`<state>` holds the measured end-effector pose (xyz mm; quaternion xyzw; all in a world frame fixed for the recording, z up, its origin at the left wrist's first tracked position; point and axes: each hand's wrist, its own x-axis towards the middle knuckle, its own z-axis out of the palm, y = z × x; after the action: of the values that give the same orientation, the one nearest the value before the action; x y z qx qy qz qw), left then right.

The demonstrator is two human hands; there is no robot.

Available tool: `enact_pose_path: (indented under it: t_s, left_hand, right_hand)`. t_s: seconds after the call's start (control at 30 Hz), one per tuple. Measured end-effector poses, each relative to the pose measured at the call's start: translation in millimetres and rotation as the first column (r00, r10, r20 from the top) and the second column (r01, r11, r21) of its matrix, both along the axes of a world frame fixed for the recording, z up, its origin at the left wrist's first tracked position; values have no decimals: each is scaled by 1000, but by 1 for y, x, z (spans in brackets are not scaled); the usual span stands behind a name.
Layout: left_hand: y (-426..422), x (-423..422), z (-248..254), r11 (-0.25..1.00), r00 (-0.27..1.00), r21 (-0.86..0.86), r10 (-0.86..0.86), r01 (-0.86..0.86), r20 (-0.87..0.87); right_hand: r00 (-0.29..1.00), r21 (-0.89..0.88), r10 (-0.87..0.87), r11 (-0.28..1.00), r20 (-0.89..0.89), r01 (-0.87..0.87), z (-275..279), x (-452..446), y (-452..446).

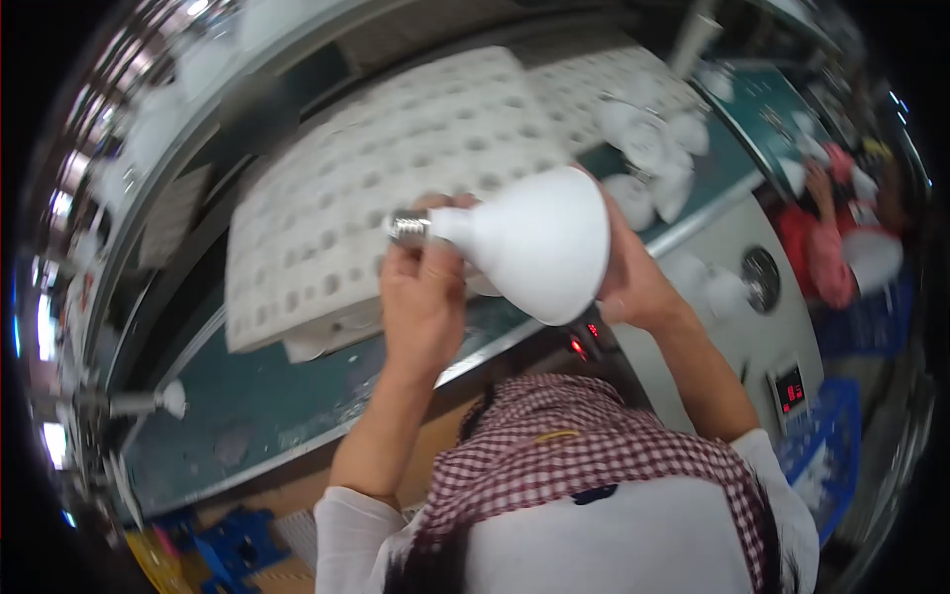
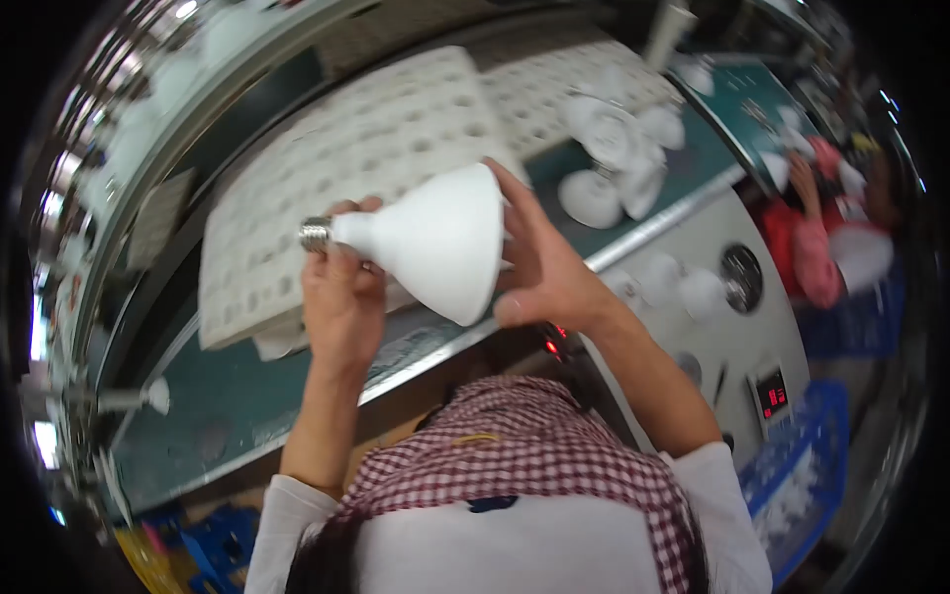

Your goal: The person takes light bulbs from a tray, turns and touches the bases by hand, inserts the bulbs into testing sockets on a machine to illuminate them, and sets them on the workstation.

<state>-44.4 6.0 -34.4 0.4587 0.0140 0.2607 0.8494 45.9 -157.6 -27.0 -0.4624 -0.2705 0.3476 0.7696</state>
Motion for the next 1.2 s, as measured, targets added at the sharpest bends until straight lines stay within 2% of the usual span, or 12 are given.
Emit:
enact_pose_path:
  t_s: [0.2,0.27,0.43,0.53,0.63,0.8,0.87,1.0,1.07,1.1,1.17,1.2]
  left_hand:
    - [-93,32,-22,960,961,-62,-276,275,-19]
    - [-111,38,-22,979,981,-83,-189,185,-38]
    - [-146,62,-48,914,913,81,-385,398,-135]
    - [-173,71,-52,822,814,52,-550,567,-186]
    - [-201,74,-50,705,733,206,-631,678,-253]
    - [-243,80,-62,576,571,114,-730,810,-375]
    - [-252,83,-59,571,508,-97,-786,815,-351]
    - [-247,81,-87,543,460,-15,-724,839,-514]
    - [-244,70,-102,553,427,20,-618,833,-661]
    - [-241,65,-115,535,393,0,-621,845,-678]
    - [-234,49,-137,486,312,-1,-563,874,-765]
    - [-231,40,-147,459,271,4,-517,889,-812]
  right_hand:
    - [963,35,-239,969,-128,245,-32,-3,-99]
    - [925,49,-341,934,-167,353,-38,-10,-134]
    - [843,-62,-511,859,-170,508,-54,-40,-214]
    - [791,-129,-595,803,-140,581,-58,-60,-249]
    - [720,-196,-679,733,-144,652,-61,-79,-274]
    - [601,-235,-787,616,-138,752,-79,-109,-308]
    - [543,-252,-825,564,-154,786,-76,-120,-322]
    - [398,-320,-903,430,-162,844,-78,-149,-366]
    - [303,-542,-943,185,135,820,-79,-171,-405]
    - [285,-560,-949,165,134,812,-82,-179,-426]
    - [376,-653,-604,-338,703,678,-95,-189,-465]
    - [383,-663,-609,-337,695,668,-104,-191,-479]
